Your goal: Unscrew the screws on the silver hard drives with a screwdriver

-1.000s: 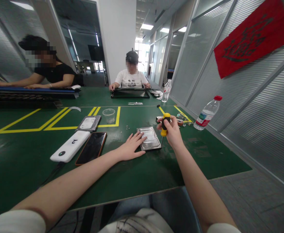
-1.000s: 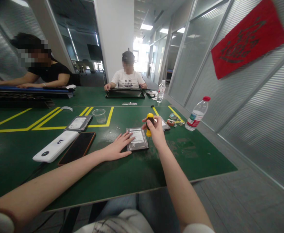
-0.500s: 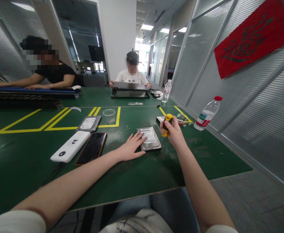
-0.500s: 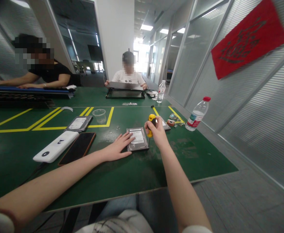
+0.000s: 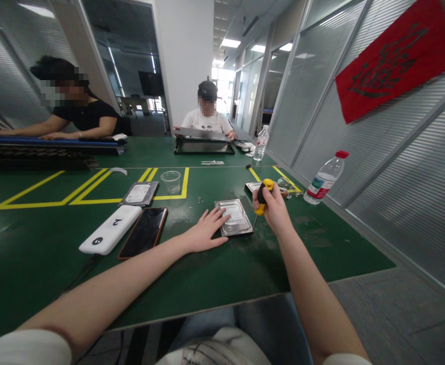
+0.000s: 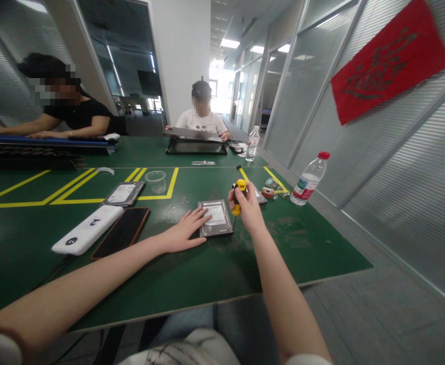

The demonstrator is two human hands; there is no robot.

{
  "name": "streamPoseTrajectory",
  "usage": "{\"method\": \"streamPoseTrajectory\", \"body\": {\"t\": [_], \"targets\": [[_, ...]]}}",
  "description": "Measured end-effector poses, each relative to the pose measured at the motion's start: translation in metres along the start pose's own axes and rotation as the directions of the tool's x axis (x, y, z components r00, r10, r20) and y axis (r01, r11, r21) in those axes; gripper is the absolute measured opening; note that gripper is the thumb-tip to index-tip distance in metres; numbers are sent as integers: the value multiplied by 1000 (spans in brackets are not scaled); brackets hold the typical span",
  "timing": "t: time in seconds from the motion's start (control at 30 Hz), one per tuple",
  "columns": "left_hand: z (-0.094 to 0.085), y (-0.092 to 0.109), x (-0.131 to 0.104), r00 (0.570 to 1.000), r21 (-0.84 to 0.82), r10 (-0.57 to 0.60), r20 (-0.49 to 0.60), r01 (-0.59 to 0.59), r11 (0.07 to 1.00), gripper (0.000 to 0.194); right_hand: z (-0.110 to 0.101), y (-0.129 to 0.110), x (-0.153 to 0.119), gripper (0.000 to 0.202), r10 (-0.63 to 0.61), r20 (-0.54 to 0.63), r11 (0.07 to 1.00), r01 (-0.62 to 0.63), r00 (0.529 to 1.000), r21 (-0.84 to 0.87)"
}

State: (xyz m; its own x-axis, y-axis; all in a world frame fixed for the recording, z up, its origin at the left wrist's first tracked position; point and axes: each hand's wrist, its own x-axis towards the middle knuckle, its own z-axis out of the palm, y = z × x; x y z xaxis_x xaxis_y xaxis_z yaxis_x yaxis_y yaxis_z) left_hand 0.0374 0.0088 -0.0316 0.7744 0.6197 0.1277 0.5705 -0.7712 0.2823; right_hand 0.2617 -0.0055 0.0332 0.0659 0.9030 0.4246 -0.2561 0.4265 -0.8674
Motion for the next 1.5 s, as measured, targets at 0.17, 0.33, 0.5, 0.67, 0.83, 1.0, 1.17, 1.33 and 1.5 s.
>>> {"method": "streamPoseTrajectory", "body": {"t": [0.17,0.33,0.5,0.67,0.83,1.0,1.17,1.33,1.5], "targets": [[0,-1,0,1000,-1,-1,1,1,1000,72,0,1,1,42,10,1,999,-10,1000,-32],[2,-2,0,1000,-12,16,-21,-16,1000,72,-3,1,0,38,-40,-34,999,38,999,-38],[1,-2,0,1000,-9,9,-6,-9,1000,72,1,-3,1,38,-20,-51,999,22,999,38],[1,-1,0,1000,0,6,-5,-6,1000,72,4,-2,1,43,7,-55,1000,-7,998,4],[3,-3,-1,1000,-5,15,-20,-16,1000,72,1,-2,-2,37,-55,-69,998,52,996,-42],[2,-2,0,1000,2,5,-8,-5,1000,72,2,-2,-1,35,-40,-90,999,42,995,12],[0,0,0,1000,5,-4,4,4,1000,72,1,0,0,33,-57,-75,998,55,996,-27],[1,0,0,1000,2,7,-6,-7,1000,72,0,-1,-1,33,-71,-98,997,74,993,34],[0,0,0,1000,7,3,8,-3,1000,72,2,-1,1,40,-34,-79,995,41,996,96]]}}
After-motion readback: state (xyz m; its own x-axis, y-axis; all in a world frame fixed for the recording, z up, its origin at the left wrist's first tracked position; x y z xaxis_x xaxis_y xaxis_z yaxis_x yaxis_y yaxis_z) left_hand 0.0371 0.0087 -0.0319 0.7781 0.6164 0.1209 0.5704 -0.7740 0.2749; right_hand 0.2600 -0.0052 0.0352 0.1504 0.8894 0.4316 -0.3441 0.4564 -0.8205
